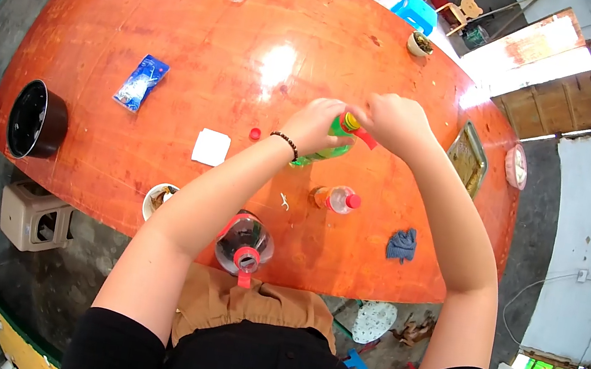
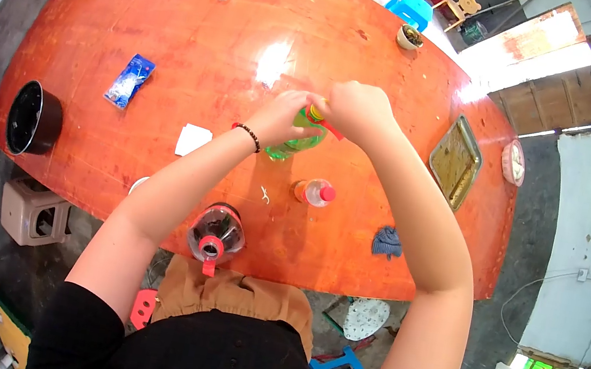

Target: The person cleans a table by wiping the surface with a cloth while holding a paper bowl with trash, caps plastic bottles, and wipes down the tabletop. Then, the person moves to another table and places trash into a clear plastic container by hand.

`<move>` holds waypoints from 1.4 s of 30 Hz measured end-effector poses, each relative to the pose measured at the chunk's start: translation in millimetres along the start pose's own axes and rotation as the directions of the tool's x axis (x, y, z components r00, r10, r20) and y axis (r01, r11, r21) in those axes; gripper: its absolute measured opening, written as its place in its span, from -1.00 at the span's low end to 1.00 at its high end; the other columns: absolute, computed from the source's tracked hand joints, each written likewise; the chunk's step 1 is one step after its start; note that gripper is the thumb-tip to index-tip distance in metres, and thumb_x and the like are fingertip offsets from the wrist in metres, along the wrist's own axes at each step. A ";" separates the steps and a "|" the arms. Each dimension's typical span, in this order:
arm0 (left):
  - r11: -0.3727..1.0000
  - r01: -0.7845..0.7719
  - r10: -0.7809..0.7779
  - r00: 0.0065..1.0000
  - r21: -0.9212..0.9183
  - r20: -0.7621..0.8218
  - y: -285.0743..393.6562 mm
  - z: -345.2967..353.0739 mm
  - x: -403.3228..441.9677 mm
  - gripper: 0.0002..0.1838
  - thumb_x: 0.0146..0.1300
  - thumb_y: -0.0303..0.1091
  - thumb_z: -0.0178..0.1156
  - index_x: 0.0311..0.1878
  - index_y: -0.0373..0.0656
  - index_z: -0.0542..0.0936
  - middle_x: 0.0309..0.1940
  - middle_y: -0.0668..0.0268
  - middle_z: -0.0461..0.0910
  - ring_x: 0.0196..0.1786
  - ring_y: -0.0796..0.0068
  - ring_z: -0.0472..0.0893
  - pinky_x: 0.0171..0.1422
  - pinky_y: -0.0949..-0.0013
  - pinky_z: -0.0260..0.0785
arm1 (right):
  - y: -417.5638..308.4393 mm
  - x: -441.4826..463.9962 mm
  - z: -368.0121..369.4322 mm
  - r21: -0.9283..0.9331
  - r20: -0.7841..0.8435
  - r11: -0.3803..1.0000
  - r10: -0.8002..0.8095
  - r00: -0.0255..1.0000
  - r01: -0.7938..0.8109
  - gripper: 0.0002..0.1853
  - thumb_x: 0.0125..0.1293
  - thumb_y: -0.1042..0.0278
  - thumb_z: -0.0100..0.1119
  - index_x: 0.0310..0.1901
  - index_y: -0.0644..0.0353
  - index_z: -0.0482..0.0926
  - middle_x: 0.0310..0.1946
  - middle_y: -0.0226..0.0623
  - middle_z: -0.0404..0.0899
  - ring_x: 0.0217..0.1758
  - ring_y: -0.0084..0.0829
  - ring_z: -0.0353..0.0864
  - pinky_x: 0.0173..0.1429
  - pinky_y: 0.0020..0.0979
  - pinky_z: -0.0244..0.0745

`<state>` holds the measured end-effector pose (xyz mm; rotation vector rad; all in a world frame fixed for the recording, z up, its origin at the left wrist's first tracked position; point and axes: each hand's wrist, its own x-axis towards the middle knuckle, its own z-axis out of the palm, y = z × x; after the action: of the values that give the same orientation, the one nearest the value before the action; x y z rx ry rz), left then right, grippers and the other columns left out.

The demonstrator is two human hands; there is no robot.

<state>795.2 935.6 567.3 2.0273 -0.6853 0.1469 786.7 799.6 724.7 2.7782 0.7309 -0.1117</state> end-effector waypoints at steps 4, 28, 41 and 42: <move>1.000 -0.020 0.020 1.000 -0.002 -0.012 -0.2 0.8 -0.6 -0.35 0.09 -0.09 0.42 0.22 -0.13 0.47 0.18 0.18 0.50 0.29 0.13 0.40 0.38 0.15 0.28 | 11.7 -0.8 9.2 0.249 0.044 0.965 -0.098 0.994 0.084 -0.57 0.31 -0.10 0.06 -0.26 0.18 0.56 -0.46 -0.11 0.62 -0.36 -0.09 0.67 -0.27 -0.21 0.57; 0.998 -0.058 0.055 0.995 -0.028 -0.080 -2.5 0.4 -2.0 -0.46 0.10 -0.13 0.41 0.12 -0.11 0.51 0.10 0.20 0.55 0.21 0.10 0.46 0.32 0.12 0.31 | 4.1 0.8 13.6 0.207 0.032 0.978 -0.039 0.999 0.032 -0.70 0.20 0.19 0.26 -0.20 0.25 0.53 -0.30 -0.06 0.61 -0.18 -0.06 0.63 -0.12 -0.15 0.54; 0.999 -0.040 0.033 0.983 -0.035 -0.179 -0.5 12.5 -4.9 -0.41 0.09 -0.17 0.41 0.17 -0.17 0.48 0.11 0.15 0.53 0.21 0.12 0.48 0.30 0.16 0.35 | -15.2 -0.7 45.1 0.265 -0.234 0.951 0.226 0.945 -0.162 -0.64 0.19 0.11 0.27 -0.45 0.31 0.53 -0.53 0.02 0.60 -0.43 0.04 0.62 -0.35 -0.10 0.54; 0.999 -0.030 0.021 0.982 -0.042 -0.186 1.1 12.7 -6.3 -0.40 0.09 -0.17 0.41 0.18 -0.17 0.48 0.11 0.16 0.53 0.21 0.12 0.48 0.30 0.16 0.35 | -19.3 0.5 46.9 0.232 -0.241 0.953 0.252 0.937 -0.197 -0.64 0.19 0.11 0.27 -0.46 0.31 0.53 -0.53 0.02 0.60 -0.43 0.04 0.63 -0.34 -0.09 0.54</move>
<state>787.2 927.2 559.1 1.9341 -0.5915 0.3293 777.3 803.2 675.0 3.0911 0.4733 0.2544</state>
